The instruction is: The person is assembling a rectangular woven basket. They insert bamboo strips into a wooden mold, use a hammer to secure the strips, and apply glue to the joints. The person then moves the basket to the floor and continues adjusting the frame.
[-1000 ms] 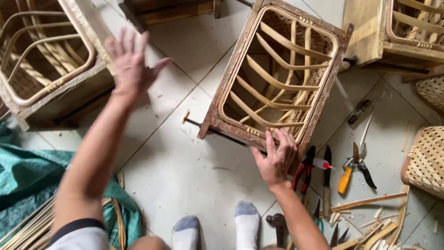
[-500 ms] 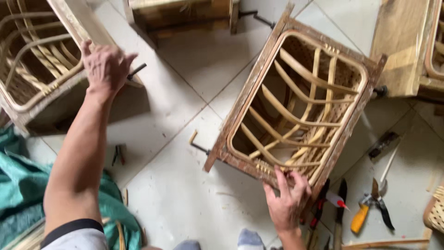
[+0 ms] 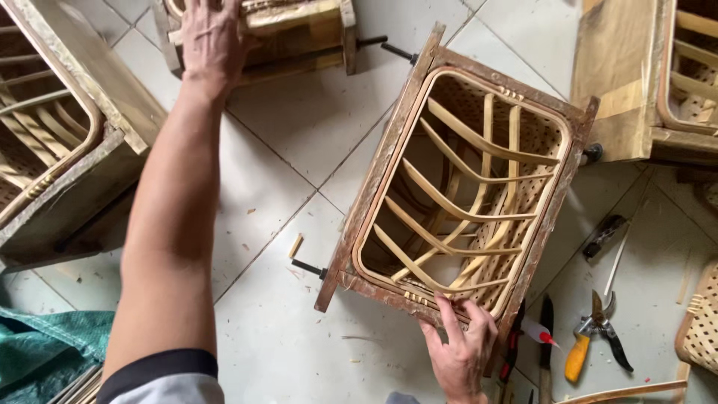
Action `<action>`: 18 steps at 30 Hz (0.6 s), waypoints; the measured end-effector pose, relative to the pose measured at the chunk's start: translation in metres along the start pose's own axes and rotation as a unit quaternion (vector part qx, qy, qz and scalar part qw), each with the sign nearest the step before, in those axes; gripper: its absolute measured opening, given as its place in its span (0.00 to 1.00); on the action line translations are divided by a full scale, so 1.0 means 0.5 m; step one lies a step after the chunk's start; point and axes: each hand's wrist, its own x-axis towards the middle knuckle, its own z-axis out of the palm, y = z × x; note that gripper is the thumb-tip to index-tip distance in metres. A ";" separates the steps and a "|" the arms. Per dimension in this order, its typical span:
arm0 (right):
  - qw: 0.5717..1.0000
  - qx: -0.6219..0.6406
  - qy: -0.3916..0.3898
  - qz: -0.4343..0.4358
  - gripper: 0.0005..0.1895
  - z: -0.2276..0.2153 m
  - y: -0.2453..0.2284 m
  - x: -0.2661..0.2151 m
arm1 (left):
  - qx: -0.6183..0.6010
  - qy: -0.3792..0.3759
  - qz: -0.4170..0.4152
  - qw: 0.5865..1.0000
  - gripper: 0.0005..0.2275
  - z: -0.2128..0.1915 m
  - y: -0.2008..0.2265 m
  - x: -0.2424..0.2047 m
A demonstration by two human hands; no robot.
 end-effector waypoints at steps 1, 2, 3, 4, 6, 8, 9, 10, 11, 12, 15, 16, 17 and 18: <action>1.000 0.000 -0.022 0.009 0.38 -0.010 0.001 -0.014 | -0.011 -0.030 -0.006 0.999 0.08 -0.011 -0.005 -0.017; 1.000 0.005 -0.023 -0.001 0.37 -0.011 0.010 -0.018 | -0.017 -0.052 -0.010 0.998 0.07 -0.024 -0.014 -0.040; 1.000 0.013 -0.023 -0.007 0.36 -0.008 0.016 -0.021 | -0.025 -0.074 -0.009 0.997 0.07 -0.038 -0.022 -0.050; 0.999 0.020 -0.022 -0.012 0.35 -0.007 0.023 -0.025 | -0.028 -0.089 -0.007 0.996 0.09 -0.069 -0.036 -0.069; 0.999 0.024 -0.018 -0.022 0.32 -0.027 0.036 -0.043 | -0.041 -0.112 0.004 0.993 0.13 -0.132 -0.050 -0.090; 0.999 0.031 -0.009 -0.038 0.29 -0.037 0.050 -0.039 | -0.020 -0.139 0.008 0.990 0.17 -0.163 -0.071 -0.069; 0.998 0.036 -0.014 -0.047 0.27 -0.051 0.059 -0.045 | 0.005 -0.165 0.003 0.986 0.18 -0.174 -0.084 -0.071; 0.997 0.041 -0.019 -0.055 0.25 -0.061 0.065 -0.050 | 0.030 -0.192 -0.001 0.981 0.19 -0.184 -0.100 -0.079; 0.997 0.035 -0.022 -0.070 0.24 -0.059 0.074 -0.048 | 0.021 -0.221 -0.021 0.975 0.20 -0.192 -0.118 -0.088; 0.996 0.028 -0.025 -0.084 0.24 -0.060 0.076 -0.051 | 0.011 -0.250 -0.041 0.967 0.22 -0.197 -0.136 -0.101; 0.989 0.018 -0.035 -0.146 0.16 -0.060 0.065 -0.059 | 0.034 -0.229 0.006 0.973 0.21 -0.182 -0.184 -0.111; 0.984 0.014 -0.038 -0.174 0.13 -0.064 0.069 -0.059 | 0.059 -0.210 0.028 0.975 0.21 -0.174 -0.187 -0.122; 0.985 0.014 -0.034 -0.171 0.15 -0.056 0.069 -0.052 | 0.089 -0.190 0.056 0.976 0.20 -0.176 -0.197 -0.119; 0.985 0.014 -0.031 -0.168 0.17 -0.048 0.073 -0.041 | 0.126 -0.180 0.076 0.973 0.20 -0.174 -0.200 -0.114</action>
